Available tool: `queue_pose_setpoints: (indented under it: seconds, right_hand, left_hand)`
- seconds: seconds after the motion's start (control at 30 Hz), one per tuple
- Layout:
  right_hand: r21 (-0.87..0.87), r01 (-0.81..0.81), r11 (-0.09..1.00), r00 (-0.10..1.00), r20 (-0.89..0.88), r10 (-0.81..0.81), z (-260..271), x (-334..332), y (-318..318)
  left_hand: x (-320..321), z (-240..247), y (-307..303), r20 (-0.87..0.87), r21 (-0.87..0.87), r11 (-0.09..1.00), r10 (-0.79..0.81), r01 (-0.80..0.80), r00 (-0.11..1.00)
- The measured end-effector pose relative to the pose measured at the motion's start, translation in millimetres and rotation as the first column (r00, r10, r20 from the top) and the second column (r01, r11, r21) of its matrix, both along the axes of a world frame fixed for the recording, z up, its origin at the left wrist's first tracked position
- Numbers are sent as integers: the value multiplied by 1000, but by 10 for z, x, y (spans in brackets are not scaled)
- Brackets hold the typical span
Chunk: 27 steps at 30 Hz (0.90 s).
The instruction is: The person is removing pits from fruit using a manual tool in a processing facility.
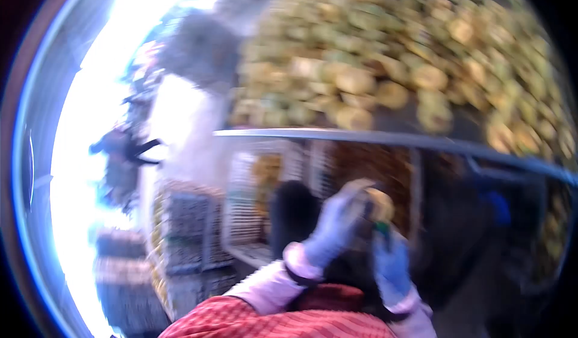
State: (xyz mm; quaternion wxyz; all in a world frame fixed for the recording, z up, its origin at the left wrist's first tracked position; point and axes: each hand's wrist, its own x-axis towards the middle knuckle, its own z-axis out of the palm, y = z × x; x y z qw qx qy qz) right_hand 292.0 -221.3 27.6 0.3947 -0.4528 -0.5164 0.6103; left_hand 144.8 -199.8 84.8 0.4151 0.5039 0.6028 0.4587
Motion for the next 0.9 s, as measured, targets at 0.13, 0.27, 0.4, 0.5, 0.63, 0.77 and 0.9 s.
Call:
queue_pose_setpoints:
  seconds: [0.13, 0.27, 0.4, 0.5, 0.63, 0.77, 0.9]
  right_hand:
    - [-37, -60, 997, 996, -71, 58, -382, -81, -13]
    - [611, -460, 644, 638, 732, -239, -1679, 206, 76]
    - [564, -300, 769, 825, 558, -87, -1564, 117, 290]
    - [-280, -95, 955, 899, -436, -39, -857, -66, 211]
    - [-240, -50, 969, 938, -346, -37, -734, -116, 140]
    - [-162, -18, 987, 957, -288, -30, -671, -199, 124]
    - [-68, 24, 997, 970, -241, -40, -604, -246, 78]
  left_hand:
    - [-48, -451, -95, -91, 14, 998, 68, -67, 994]
    - [-60, -209, -77, 7, 9, 997, 70, -70, 998]
    - [-178, -251, -157, 38, 148, 973, 172, -175, 984]
    - [-286, -188, -191, -36, -114, 993, -19, 14, 999]
    - [-343, -121, -219, -129, -214, 971, -132, 102, 983]
    - [-218, -343, -214, 229, -70, 997, 30, -14, 973]
    - [13, -618, -243, 498, -30, 968, 231, -249, 836]
